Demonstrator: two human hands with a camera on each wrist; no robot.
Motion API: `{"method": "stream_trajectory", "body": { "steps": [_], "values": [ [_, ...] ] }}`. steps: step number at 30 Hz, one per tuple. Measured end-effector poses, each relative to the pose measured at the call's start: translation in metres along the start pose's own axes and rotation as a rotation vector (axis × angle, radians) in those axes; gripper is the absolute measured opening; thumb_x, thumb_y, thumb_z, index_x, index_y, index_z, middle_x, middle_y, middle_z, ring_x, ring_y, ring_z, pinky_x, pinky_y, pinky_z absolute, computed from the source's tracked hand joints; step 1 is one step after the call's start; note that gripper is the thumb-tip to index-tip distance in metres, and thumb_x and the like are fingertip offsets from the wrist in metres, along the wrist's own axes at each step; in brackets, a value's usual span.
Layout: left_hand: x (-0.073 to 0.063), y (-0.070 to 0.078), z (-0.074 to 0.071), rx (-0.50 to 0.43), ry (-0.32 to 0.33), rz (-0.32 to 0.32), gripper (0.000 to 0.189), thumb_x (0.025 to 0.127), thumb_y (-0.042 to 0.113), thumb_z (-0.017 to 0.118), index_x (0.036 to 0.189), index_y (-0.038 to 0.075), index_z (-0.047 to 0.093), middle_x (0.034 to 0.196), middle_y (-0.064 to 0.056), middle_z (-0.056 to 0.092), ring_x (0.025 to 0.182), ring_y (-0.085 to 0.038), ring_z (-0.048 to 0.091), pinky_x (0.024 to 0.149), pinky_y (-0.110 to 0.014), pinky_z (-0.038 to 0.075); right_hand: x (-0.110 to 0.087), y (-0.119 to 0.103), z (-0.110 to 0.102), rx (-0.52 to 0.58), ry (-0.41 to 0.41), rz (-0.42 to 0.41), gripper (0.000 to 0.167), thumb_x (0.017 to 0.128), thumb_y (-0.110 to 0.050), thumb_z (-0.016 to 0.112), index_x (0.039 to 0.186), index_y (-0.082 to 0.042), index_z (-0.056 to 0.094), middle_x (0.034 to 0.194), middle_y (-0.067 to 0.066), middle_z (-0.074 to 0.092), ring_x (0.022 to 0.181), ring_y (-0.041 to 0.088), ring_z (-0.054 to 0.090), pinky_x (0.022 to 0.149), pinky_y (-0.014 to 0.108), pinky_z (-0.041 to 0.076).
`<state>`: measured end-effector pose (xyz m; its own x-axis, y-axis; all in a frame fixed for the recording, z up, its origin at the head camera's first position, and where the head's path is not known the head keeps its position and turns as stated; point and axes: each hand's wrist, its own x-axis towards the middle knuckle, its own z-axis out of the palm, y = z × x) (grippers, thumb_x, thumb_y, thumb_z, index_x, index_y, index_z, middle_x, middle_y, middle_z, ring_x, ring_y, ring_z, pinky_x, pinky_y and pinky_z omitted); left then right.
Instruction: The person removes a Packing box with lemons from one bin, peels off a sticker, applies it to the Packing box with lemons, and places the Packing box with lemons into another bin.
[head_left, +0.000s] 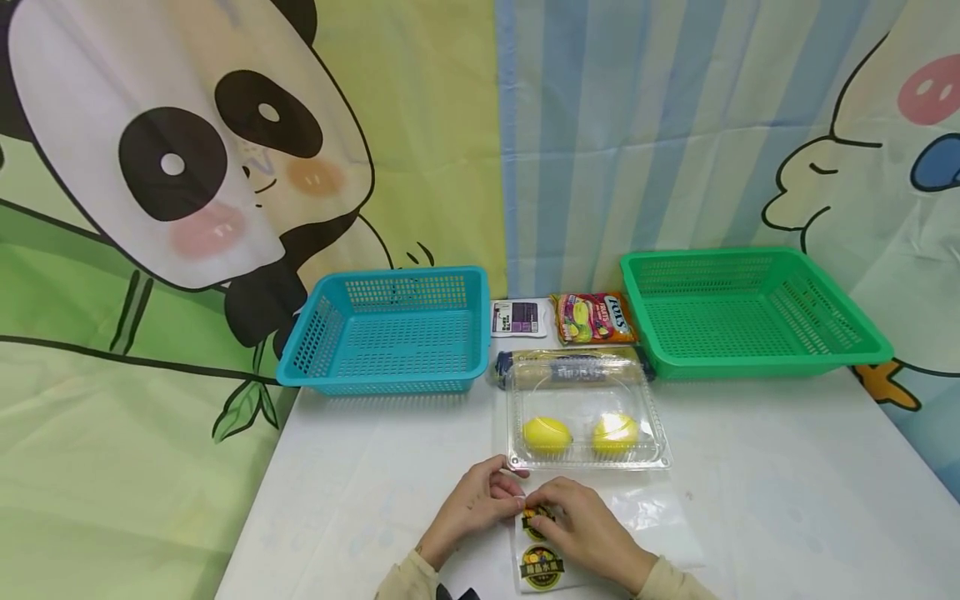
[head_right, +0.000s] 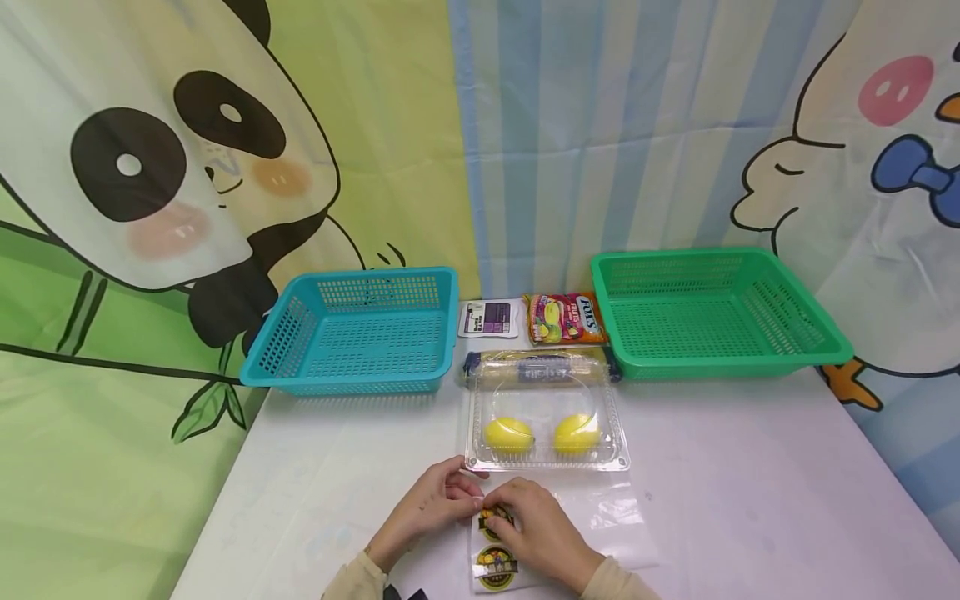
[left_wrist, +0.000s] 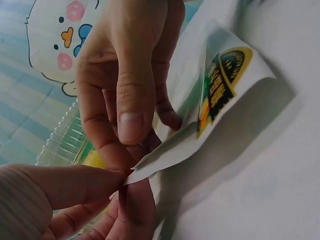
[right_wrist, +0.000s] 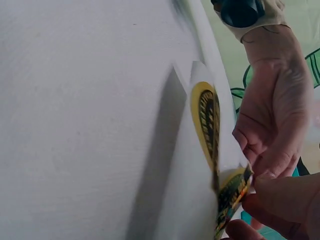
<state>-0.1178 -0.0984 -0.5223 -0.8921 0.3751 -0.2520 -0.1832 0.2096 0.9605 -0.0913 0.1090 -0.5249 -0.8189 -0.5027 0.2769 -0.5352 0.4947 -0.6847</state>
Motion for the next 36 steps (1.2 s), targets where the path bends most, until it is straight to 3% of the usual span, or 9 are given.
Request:
{"method": "stream_trajectory", "body": {
  "steps": [7, 13, 18, 24, 36],
  "values": [
    [0.000, 0.000, 0.001, -0.105, -0.008, -0.023, 0.036, 0.083, -0.003, 0.072, 0.119, -0.001, 0.062, 0.089, -0.007, 0.070, 0.071, -0.013, 0.068, 0.067, -0.029, 0.061, -0.001, -0.003, 0.007, -0.071, 0.076, 0.021, 0.021, 0.086, -0.028, 0.082, 0.102, -0.022, 0.069, 0.097, -0.012, 0.068, 0.090, 0.004, 0.064, 0.079, 0.027, 0.055],
    [0.000, 0.001, 0.003, -0.155, -0.006, -0.034, 0.038, 0.083, -0.002, 0.073, 0.119, -0.001, 0.062, 0.088, -0.008, 0.072, 0.071, -0.013, 0.068, 0.066, -0.025, 0.059, 0.000, -0.007, 0.011, -0.129, 0.138, 0.015, 0.026, 0.081, -0.027, 0.086, 0.094, -0.022, 0.064, 0.090, -0.012, 0.064, 0.082, 0.001, 0.059, 0.071, 0.023, 0.051],
    [0.000, 0.001, 0.002, -0.178, -0.009, -0.041, 0.036, 0.084, -0.002, 0.073, 0.118, -0.003, 0.061, 0.088, -0.007, 0.072, 0.070, -0.012, 0.069, 0.067, -0.025, 0.059, 0.001, -0.010, 0.011, -0.157, 0.145, 0.020, 0.022, 0.082, -0.020, 0.083, 0.094, -0.020, 0.064, 0.090, -0.011, 0.064, 0.082, 0.002, 0.059, 0.071, 0.023, 0.052],
    [0.002, 0.000, 0.002, -0.196, -0.005, -0.048, 0.036, 0.085, -0.004, 0.072, 0.119, -0.005, 0.061, 0.088, -0.007, 0.070, 0.073, -0.013, 0.070, 0.070, -0.028, 0.062, 0.001, -0.013, 0.007, -0.116, 0.122, 0.108, 0.015, 0.086, -0.010, 0.075, 0.090, -0.021, 0.066, 0.084, -0.017, 0.062, 0.075, -0.004, 0.057, 0.066, 0.021, 0.051],
    [0.001, 0.003, 0.000, -0.166, 0.018, -0.076, 0.036, 0.084, -0.005, 0.073, 0.118, -0.002, 0.062, 0.090, -0.008, 0.070, 0.071, -0.014, 0.069, 0.069, -0.029, 0.061, 0.004, -0.008, -0.005, -0.104, 0.136, 0.226, 0.022, 0.085, -0.005, 0.071, 0.077, -0.023, 0.061, 0.066, -0.019, 0.057, 0.058, -0.008, 0.046, 0.053, 0.015, 0.043]
  ]
}}
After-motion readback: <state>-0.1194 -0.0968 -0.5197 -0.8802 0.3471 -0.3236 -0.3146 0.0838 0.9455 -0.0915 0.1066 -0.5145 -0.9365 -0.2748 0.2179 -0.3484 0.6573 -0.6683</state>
